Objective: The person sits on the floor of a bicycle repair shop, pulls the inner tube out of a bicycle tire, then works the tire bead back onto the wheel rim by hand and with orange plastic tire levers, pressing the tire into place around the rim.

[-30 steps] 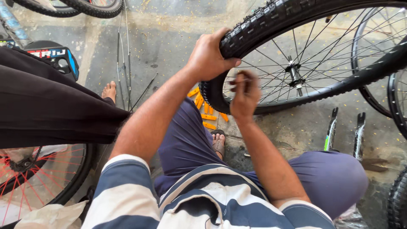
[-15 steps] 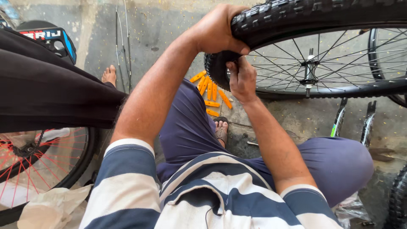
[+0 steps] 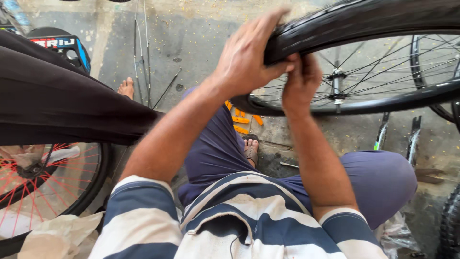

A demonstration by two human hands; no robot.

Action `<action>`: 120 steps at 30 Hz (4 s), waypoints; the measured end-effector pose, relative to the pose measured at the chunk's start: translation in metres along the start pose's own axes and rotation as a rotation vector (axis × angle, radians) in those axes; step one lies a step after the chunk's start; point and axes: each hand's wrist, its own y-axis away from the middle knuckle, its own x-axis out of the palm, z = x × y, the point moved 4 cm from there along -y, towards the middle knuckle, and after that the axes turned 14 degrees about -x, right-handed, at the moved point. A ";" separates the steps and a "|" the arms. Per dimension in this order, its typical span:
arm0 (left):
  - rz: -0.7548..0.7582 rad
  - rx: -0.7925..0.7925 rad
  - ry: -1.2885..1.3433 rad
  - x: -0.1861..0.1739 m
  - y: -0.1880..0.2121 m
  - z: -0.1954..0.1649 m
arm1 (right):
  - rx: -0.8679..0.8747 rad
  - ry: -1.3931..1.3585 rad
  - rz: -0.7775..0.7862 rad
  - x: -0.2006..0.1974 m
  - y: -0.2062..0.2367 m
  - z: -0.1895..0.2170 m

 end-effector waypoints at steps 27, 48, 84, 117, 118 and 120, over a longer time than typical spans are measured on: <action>0.243 -0.147 -0.069 0.017 -0.068 0.046 | 0.285 -0.079 0.344 0.024 0.013 -0.042; 0.140 -0.154 -0.148 0.058 -0.063 0.025 | 0.061 0.159 -0.042 0.016 0.015 -0.057; 0.158 -0.078 -0.091 0.026 -0.057 0.023 | 0.659 -0.322 0.173 -0.018 0.020 -0.074; 0.303 -0.056 -0.037 0.028 -0.074 -0.017 | 0.611 -0.565 0.099 -0.024 0.016 -0.051; 0.334 -0.073 -0.040 0.030 -0.078 -0.014 | 0.569 -0.515 0.091 -0.022 0.015 -0.048; 0.465 -0.088 0.042 0.037 -0.089 -0.002 | 0.492 -0.414 0.066 -0.015 0.016 -0.040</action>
